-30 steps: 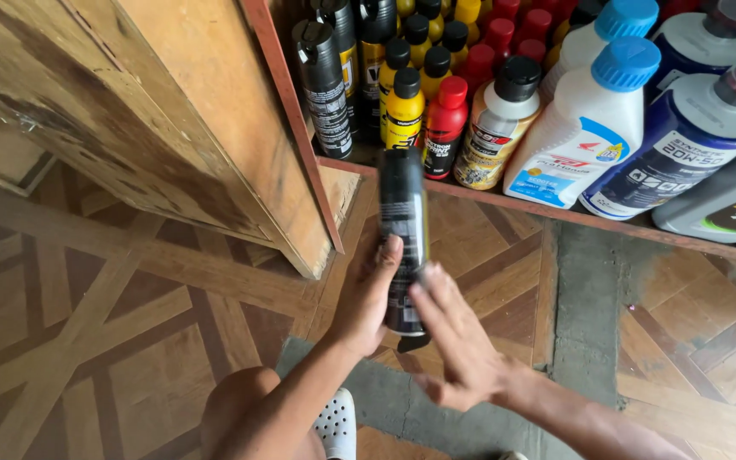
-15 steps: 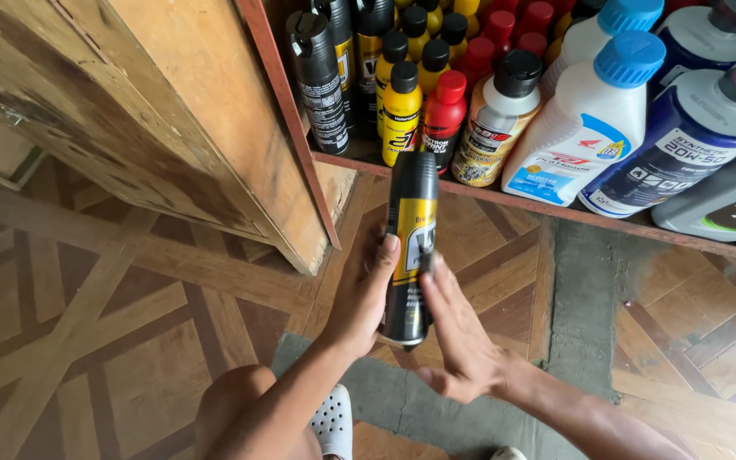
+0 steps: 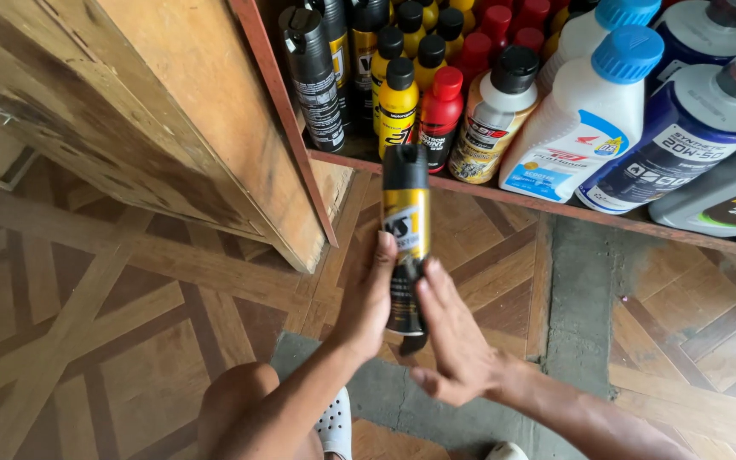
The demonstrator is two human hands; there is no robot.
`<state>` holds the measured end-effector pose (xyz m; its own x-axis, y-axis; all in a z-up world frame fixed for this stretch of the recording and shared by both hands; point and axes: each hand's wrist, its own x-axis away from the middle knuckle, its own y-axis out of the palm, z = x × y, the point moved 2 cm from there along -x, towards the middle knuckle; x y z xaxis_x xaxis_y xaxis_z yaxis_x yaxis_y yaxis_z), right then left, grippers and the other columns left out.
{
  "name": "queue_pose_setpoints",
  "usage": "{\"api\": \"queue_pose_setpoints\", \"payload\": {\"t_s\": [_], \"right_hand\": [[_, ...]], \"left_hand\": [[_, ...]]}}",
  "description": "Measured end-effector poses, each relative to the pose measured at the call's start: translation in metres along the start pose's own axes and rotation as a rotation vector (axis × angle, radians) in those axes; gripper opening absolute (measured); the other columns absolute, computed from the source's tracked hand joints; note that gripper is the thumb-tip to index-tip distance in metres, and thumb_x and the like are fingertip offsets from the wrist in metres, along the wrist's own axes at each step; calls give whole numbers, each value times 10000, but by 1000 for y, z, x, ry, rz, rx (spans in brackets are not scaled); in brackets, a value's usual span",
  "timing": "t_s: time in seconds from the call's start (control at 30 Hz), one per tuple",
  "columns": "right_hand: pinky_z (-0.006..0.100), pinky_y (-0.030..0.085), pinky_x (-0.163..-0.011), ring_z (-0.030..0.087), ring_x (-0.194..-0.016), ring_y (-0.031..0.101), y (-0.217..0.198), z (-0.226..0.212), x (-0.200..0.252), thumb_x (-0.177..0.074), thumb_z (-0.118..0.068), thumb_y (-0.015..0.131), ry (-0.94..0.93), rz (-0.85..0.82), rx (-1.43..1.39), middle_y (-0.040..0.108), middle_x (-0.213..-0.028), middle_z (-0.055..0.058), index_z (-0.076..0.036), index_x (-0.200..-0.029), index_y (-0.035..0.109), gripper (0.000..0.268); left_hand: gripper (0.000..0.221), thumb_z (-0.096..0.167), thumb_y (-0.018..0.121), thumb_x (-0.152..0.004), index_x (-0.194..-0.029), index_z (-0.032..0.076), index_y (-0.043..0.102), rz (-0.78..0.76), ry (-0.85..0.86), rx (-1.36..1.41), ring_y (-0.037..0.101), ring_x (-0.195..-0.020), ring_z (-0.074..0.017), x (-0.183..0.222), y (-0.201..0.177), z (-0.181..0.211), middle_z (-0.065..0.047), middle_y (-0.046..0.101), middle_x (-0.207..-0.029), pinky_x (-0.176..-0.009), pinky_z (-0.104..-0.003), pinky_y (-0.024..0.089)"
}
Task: Wipe down and clean spray cans and fluid bottles on a workshop storage shelf.
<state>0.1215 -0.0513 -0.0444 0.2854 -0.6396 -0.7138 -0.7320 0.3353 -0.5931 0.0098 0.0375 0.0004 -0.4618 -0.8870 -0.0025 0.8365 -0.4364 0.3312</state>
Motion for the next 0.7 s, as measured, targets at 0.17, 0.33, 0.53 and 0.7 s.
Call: {"api": "queue_pose_setpoints", "payload": {"t_s": [0.17,0.33,0.53,0.7], "right_hand": [[607,32,-1393,411,-1669,-74,-40,15,-38,-1035,-468,341,193,133,-102,-127,-1746,232,-3,-1660,-60,876],[637,67,-1313,477,-1611,-28,-32,2,-46,-980,-416,437,246,118,-218,-59,-1717,298,22,-1641,-7,908],[629,327,-1103,543,-1475,242,-5,-8,-21,-891,-346,595,348,69,-403,39,-1638,406,56,-1611,-85,1069],[654,445,-952,533,-1361,388,-35,16,-26,-909,-337,526,417,120,-458,124,-1604,434,-2,-1601,-210,1064]], "left_hand": [[571,433,446,-1017,-1489,112,471,-208,-103,21,573,-1103,-148,13,17,-9,-60,609,-1268,-945,-363,479],[550,452,364,-1035,-1495,155,411,-179,-77,76,558,-1014,-142,7,17,-9,-39,557,-1199,-878,-351,491],[812,568,478,-986,-1589,54,307,-59,-27,-204,382,-1390,-534,9,23,23,-348,354,-1525,-1130,-691,289],[758,468,525,-1015,-1576,6,308,-143,-46,-156,458,-1364,-424,25,43,24,-271,490,-1435,-1104,-633,356]]}}
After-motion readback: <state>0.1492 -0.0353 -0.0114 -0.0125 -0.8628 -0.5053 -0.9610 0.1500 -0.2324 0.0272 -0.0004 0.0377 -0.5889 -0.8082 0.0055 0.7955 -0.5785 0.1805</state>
